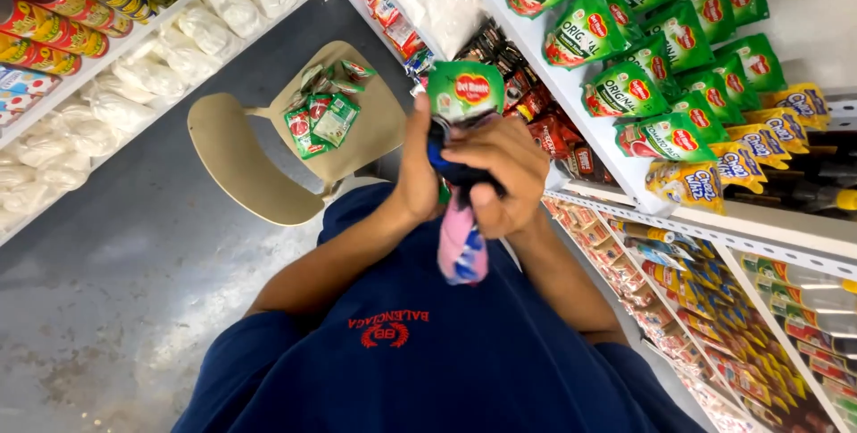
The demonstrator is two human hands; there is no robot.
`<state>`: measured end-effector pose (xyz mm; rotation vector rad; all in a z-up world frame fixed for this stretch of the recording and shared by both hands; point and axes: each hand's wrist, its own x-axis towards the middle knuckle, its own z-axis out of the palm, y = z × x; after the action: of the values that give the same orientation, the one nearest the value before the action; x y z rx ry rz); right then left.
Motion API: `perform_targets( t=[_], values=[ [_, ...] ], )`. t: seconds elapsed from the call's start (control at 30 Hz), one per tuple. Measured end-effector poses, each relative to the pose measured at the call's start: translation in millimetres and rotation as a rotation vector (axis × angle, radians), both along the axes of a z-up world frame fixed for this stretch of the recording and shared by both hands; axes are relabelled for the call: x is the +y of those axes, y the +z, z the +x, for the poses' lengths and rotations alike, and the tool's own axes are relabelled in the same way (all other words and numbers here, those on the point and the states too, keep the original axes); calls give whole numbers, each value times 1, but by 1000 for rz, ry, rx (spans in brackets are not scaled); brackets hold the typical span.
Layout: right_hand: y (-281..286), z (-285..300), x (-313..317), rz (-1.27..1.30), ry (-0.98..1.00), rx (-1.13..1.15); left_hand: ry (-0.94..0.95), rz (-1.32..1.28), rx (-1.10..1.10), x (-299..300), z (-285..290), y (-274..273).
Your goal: Cleaning and wiping down individual pouches of tomato paste and other products on grocery store shelves.
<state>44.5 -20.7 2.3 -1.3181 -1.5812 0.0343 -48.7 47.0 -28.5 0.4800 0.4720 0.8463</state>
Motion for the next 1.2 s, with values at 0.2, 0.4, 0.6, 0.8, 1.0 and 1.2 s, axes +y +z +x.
perform_targets(
  t=[0.2,0.4,0.6,0.8,1.0,1.2],
  values=[
    [-3,36,15,102,-128,39,-161,160,287,-3,-6,20],
    [-1,18,6,-50,-156,-71,-80,275,443,8,-5,16],
    [19,29,21,49,-67,-30,-141,159,344,-6,-4,7],
    [40,1,11,-189,-100,-11,-211,49,73,12,-7,-6],
    [15,-4,-10,-276,58,-74,-2,95,192,25,-14,-22],
    [18,3,-16,-137,47,-163,-58,-88,-303,31,-14,6]
  ],
)
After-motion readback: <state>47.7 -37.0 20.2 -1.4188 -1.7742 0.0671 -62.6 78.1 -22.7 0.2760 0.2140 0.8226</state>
